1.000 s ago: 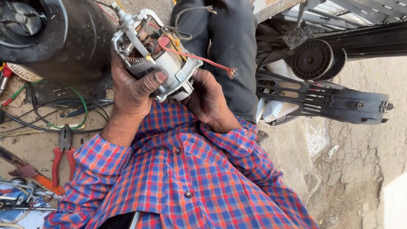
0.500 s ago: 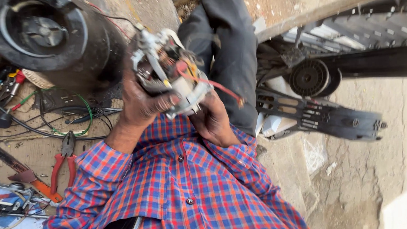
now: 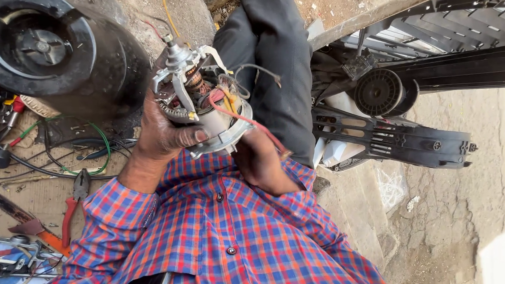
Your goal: The person sits on the ground holding an electric motor on their lap. They turn the motor over in their hands, then use a screwdriver to unscrew and pry at the motor housing, working on it from different sides and holding the opened motor up at the end.
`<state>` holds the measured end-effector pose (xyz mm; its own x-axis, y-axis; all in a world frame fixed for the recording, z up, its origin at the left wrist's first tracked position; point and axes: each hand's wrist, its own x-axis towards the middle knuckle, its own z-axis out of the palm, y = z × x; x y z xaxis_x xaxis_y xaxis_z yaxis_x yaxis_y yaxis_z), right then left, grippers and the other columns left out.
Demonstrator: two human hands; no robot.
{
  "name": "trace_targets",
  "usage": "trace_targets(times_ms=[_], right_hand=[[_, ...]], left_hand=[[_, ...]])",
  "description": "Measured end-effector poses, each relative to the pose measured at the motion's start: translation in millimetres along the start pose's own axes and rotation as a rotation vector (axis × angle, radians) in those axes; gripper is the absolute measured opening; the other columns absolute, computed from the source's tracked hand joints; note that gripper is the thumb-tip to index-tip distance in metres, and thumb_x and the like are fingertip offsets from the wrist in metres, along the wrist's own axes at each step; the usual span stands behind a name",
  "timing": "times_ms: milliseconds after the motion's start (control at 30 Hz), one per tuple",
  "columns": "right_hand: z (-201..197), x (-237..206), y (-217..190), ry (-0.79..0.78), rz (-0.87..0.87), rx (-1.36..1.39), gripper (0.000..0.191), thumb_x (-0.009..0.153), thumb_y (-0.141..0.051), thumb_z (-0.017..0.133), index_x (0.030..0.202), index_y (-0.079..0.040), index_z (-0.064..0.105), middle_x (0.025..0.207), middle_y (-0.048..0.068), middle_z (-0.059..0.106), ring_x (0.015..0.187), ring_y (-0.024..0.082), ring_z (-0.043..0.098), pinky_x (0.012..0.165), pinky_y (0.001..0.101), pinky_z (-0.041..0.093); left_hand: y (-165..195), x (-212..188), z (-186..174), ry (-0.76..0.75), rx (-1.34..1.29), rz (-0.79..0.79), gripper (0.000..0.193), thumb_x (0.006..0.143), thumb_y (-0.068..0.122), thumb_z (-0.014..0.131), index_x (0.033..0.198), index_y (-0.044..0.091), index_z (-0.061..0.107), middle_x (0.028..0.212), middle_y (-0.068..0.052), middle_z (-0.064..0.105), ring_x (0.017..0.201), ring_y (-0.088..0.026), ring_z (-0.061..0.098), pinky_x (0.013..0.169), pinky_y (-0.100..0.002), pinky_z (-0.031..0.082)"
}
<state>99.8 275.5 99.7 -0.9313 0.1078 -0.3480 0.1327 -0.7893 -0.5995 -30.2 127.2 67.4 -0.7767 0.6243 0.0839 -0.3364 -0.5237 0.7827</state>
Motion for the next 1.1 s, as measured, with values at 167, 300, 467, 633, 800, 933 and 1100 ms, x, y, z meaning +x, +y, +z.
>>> trace_targets(times_ms=[167, 300, 467, 633, 800, 933, 1100], right_hand=[[11.7, -8.7, -11.4, -0.001, -0.022, -0.306, 0.063, 0.104, -0.024, 0.069, 0.154, 0.007, 0.045, 0.149, 0.016, 0.056, 0.14, 0.025, 0.052, 0.123, 0.039, 0.039], [11.8, -11.3, -9.7, 0.059, 0.003, -0.131, 0.062, 0.101, -0.022, 0.072, 0.151, 0.003, 0.046, 0.146, 0.014, 0.058, 0.139, 0.023, 0.053, 0.122, 0.0373, 0.039], [1.1, -13.4, -8.2, 0.056, 0.003, -0.457, 0.062, 0.098, -0.02, 0.072, 0.151, 0.004, 0.049, 0.146, 0.012, 0.06, 0.136, 0.019, 0.055, 0.119, 0.0343, 0.041], [-3.7, -12.6, -0.3, 0.136, 0.038, -0.387, 0.069, 0.089, -0.011, 0.078, 0.149, 0.003, 0.047, 0.138, 0.014, 0.061, 0.125, 0.023, 0.058, 0.107, 0.0401, 0.048], [1.4, -22.0, -3.1, 0.032, -0.003, -0.503, 0.058, 0.1, -0.015, 0.074, 0.151, 0.002, 0.051, 0.146, 0.008, 0.061, 0.136, 0.017, 0.058, 0.116, 0.0312, 0.046], [4.5, -22.7, -4.0, 0.014, -0.075, -0.54, 0.062, 0.096, -0.009, 0.076, 0.151, 0.002, 0.049, 0.138, 0.01, 0.062, 0.13, 0.018, 0.058, 0.112, 0.0325, 0.048], [1.2, -19.6, -0.8, 0.069, 0.055, -0.488, 0.057, 0.097, -0.009, 0.073, 0.149, 0.004, 0.053, 0.144, 0.008, 0.059, 0.129, 0.017, 0.059, 0.109, 0.0325, 0.051]], left_hand=[[0.0, -4.9, -3.6, 0.007, -0.081, -0.087, 0.103, 0.072, 0.035, 0.101, 0.151, 0.0, 0.045, 0.14, -0.012, 0.062, 0.135, -0.024, 0.061, 0.12, -0.042, 0.054], [-6.5, -12.3, -10.3, 0.014, -0.089, -0.123, 0.106, 0.072, 0.036, 0.103, 0.154, 0.003, 0.045, 0.147, -0.01, 0.061, 0.135, -0.022, 0.059, 0.118, -0.039, 0.053], [-16.2, -25.2, -24.3, 0.006, -0.009, -0.139, 0.095, 0.075, 0.039, 0.099, 0.147, -0.002, 0.054, 0.137, -0.011, 0.064, 0.126, -0.021, 0.06, 0.115, -0.04, 0.054], [-19.0, -33.5, -27.6, 0.004, 0.029, -0.149, 0.106, 0.071, 0.048, 0.098, 0.153, 0.0, 0.051, 0.143, -0.009, 0.059, 0.134, -0.019, 0.057, 0.117, -0.038, 0.05], [-12.7, -27.1, -21.2, -0.034, 0.009, -0.115, 0.108, 0.069, 0.049, 0.099, 0.152, 0.001, 0.047, 0.147, -0.009, 0.056, 0.137, -0.021, 0.055, 0.119, -0.039, 0.048], [-4.9, -17.9, -15.0, -0.05, -0.007, -0.1, 0.11, 0.068, 0.049, 0.099, 0.151, 0.001, 0.044, 0.149, -0.009, 0.053, 0.139, -0.022, 0.054, 0.121, -0.04, 0.046], [2.2, -10.9, -10.1, -0.075, -0.011, -0.085, 0.113, 0.066, 0.05, 0.099, 0.15, 0.002, 0.041, 0.153, -0.009, 0.05, 0.142, -0.023, 0.052, 0.124, -0.041, 0.044]])
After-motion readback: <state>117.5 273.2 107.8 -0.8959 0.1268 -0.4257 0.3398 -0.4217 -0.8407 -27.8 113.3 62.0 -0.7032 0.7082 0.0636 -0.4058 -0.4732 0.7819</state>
